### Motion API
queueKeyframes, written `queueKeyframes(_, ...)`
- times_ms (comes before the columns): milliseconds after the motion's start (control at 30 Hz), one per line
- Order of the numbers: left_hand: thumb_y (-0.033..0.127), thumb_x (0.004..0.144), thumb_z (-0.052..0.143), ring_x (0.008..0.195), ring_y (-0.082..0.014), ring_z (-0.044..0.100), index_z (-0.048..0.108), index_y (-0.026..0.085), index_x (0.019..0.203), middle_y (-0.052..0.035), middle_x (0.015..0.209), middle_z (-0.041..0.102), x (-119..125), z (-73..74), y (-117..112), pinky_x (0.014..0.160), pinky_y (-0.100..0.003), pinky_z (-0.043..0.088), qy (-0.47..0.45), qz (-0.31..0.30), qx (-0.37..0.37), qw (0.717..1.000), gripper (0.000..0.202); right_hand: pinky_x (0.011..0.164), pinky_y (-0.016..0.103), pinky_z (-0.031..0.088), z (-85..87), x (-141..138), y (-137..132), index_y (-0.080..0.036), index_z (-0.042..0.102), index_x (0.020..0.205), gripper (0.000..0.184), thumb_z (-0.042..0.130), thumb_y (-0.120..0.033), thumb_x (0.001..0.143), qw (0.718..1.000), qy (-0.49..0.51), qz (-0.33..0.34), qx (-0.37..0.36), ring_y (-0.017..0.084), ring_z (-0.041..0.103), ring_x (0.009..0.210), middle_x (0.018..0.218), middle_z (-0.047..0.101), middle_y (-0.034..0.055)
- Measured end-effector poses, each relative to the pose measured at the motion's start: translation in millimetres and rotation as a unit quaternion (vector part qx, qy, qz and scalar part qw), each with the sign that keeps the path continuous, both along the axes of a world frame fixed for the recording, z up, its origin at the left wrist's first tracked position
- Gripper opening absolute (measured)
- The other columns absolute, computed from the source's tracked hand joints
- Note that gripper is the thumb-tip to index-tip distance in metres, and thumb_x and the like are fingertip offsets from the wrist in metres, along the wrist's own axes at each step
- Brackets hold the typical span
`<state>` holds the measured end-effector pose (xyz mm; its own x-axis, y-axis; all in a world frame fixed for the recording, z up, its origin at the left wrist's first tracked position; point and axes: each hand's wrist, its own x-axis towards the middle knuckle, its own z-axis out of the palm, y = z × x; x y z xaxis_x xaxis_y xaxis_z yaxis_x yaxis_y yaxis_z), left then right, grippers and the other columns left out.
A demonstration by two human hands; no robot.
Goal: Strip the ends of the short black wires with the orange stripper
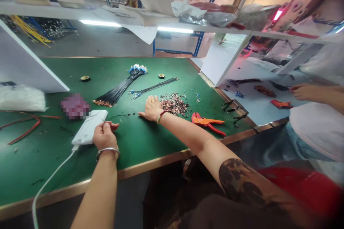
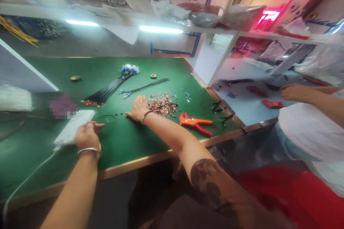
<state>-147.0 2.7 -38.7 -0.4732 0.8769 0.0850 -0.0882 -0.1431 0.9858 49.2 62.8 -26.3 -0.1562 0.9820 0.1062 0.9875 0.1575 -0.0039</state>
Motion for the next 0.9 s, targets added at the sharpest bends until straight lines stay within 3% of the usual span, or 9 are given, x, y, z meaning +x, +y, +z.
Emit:
queueKeyframes(67,0.027,0.078,0.052,0.061,-0.0134,0.062,0.056,0.017,0.083,0.0038,0.061,0.057,0.4,0.7,0.1,0.069,-0.029,0.053,-0.003,0.001,0.001,1.000,0.012,0.122,0.056,0.009,0.5,-4.1,6.7,0.002,0.038,0.146,0.088,0.045,-0.065,0.089,0.998,0.006,0.054,0.033,0.037,0.024,0.149,0.158,0.027,0.0264)
queueKeyframes(167,0.027,0.079,0.051,0.060,-0.0128,0.062,0.056,0.017,0.083,0.0035,0.060,0.057,0.1,-0.3,0.6,0.068,-0.028,0.052,-0.004,-0.003,0.003,1.000,0.011,0.122,0.052,0.012,-0.5,-15.7,19.5,0.000,0.034,0.149,0.083,0.039,-0.061,0.094,0.995,0.025,0.098,0.009,0.032,0.023,0.150,0.160,0.025,0.0224)
queueKeyframes(300,0.031,0.082,0.051,0.062,-0.0133,0.063,0.056,0.017,0.084,0.0025,0.062,0.058,-0.8,-5.3,2.6,0.068,-0.028,0.053,-0.002,-0.008,0.011,1.000,0.015,0.120,0.053,0.017,1.8,-15.2,20.5,0.001,0.036,0.148,0.085,0.032,-0.064,0.094,0.997,0.050,0.053,-0.032,0.033,0.028,0.148,0.157,0.031,0.0241)
queueKeyframes(467,0.035,0.083,0.051,0.062,-0.0133,0.064,0.056,0.018,0.084,0.0010,0.063,0.060,-1.6,-10.7,5.1,0.068,-0.027,0.053,-0.001,-0.015,0.013,1.000,0.018,0.118,0.057,0.017,12.6,11.9,1.8,0.006,0.053,0.135,0.093,0.034,-0.072,0.088,0.998,-0.038,-0.016,-0.044,0.042,0.041,0.138,0.141,0.049,0.0328)
queueKeyframes(533,0.037,0.083,0.053,0.062,-0.0136,0.064,0.056,0.019,0.083,0.0006,0.063,0.060,-1.9,-11.7,5.5,0.067,-0.027,0.053,0.002,-0.019,0.013,1.000,0.019,0.119,0.055,0.013,12.9,16.7,-3.7,0.007,0.044,0.143,0.095,0.031,-0.070,0.089,0.999,-0.049,-0.011,-0.017,0.040,0.030,0.145,0.151,0.038,0.0313)
queueKeyframes(600,0.038,0.083,0.054,0.062,-0.0137,0.064,0.057,0.019,0.083,0.0004,0.063,0.060,-2.1,-12.1,5.5,0.067,-0.027,0.053,0.003,-0.020,0.014,1.000,0.019,0.122,0.051,0.009,9.5,15.3,-7.7,0.002,0.033,0.150,0.092,0.025,-0.068,0.092,0.998,-0.035,0.053,-0.011,0.034,0.021,0.150,0.159,0.026,0.0231)
queueKeyframes(700,0.038,0.084,0.054,0.062,-0.0136,0.064,0.057,0.018,0.083,0.0004,0.064,0.060,-2.3,-12.0,5.4,0.067,-0.027,0.053,0.000,-0.019,0.017,1.000,0.020,0.123,0.048,0.011,4.5,12.1,-12.9,-0.005,0.029,0.154,0.087,0.016,-0.066,0.094,0.993,-0.019,0.098,-0.057,0.028,0.021,0.151,0.162,0.023,0.0160)
queueKeyframes(900,0.034,0.084,0.053,0.062,-0.0131,0.063,0.057,0.018,0.083,-0.0003,0.063,0.061,-2.5,-12.2,5.2,0.066,-0.026,0.052,-0.007,-0.022,0.023,0.999,0.017,0.122,0.052,0.010,19.6,36.7,-26.6,0.003,0.039,0.148,0.093,0.025,-0.069,0.091,0.995,-0.064,0.022,-0.078,0.035,0.027,0.148,0.155,0.035,0.0253)
